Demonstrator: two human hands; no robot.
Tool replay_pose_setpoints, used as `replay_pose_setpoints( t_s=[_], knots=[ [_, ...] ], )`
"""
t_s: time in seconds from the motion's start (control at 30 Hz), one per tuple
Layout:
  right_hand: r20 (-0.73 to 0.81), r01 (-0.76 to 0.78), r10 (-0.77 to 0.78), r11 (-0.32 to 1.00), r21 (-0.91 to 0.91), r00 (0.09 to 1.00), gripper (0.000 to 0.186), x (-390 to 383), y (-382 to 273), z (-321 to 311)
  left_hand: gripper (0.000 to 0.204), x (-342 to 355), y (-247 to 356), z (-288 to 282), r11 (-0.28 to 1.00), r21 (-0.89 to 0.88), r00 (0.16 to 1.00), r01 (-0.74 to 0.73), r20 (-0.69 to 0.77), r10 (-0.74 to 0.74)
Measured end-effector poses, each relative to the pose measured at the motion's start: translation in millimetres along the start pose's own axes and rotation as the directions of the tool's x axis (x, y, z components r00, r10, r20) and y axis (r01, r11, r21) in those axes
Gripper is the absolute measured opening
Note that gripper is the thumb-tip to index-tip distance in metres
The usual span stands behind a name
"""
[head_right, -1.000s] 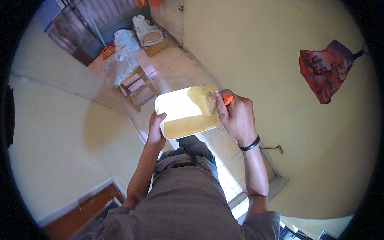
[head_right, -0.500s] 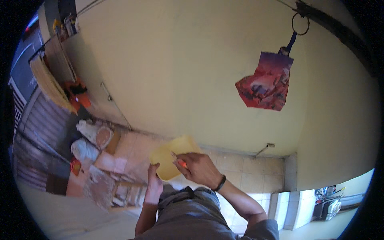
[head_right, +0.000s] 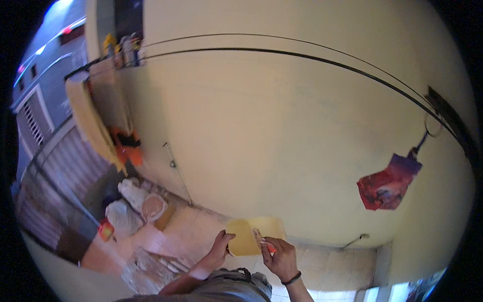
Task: The person opens a paint bucket, pours yellow paint into a smaller container, and uses a brush to apply the paint to a wall surface near some stairs.
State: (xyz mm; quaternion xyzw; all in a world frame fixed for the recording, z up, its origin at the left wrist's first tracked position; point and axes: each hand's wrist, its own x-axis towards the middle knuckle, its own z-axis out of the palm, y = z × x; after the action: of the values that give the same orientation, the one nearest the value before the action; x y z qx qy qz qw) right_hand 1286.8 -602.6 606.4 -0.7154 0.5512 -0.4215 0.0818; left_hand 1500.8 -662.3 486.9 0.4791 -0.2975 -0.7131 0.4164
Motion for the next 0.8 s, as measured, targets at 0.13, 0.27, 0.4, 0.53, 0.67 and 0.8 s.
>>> replay_pose_setpoints(
  t_s=[0.13, 0.27, 0.4, 0.53, 0.67, 0.8],
  knots=[
    [-0.115, 0.033, -0.035, 0.999, -0.023, 0.993, 0.017, 19, -3, 27, 0.058, 24, 23, -21, 0.997, -0.069, 0.999, -0.017, 0.051, 0.021],
    [-0.107, -0.025, 0.022, 0.999, -0.027, 0.994, 0.019, 25, -24, 49, 0.050, 28, 36, -51, 0.983, -0.165, 0.992, -0.080, 0.080, 0.094],
    [-0.116, -0.131, 0.127, 0.991, -0.026, 0.985, 0.022, 6, -29, 33, 0.052, 33, 51, -25, 0.994, -0.105, 0.983, 0.030, 0.183, -0.010],
    [-0.179, -0.188, 0.172, 0.979, -0.075, 0.969, 0.025, -18, -25, 26, 0.053, 33, 40, 3, 0.996, -0.075, 0.941, 0.046, 0.339, -0.018],
    [-0.269, -0.279, 0.246, 0.956, -0.093, 0.931, 0.024, -41, -27, 9, 0.055, 41, 24, 20, 0.990, -0.027, 0.908, 0.136, 0.404, -0.114],
    [-0.348, -0.344, 0.286, 0.931, -0.118, 0.893, 0.026, -71, -15, -13, 0.051, 36, 17, 71, 0.984, 0.044, 0.876, 0.173, 0.450, -0.174]
  ],
)
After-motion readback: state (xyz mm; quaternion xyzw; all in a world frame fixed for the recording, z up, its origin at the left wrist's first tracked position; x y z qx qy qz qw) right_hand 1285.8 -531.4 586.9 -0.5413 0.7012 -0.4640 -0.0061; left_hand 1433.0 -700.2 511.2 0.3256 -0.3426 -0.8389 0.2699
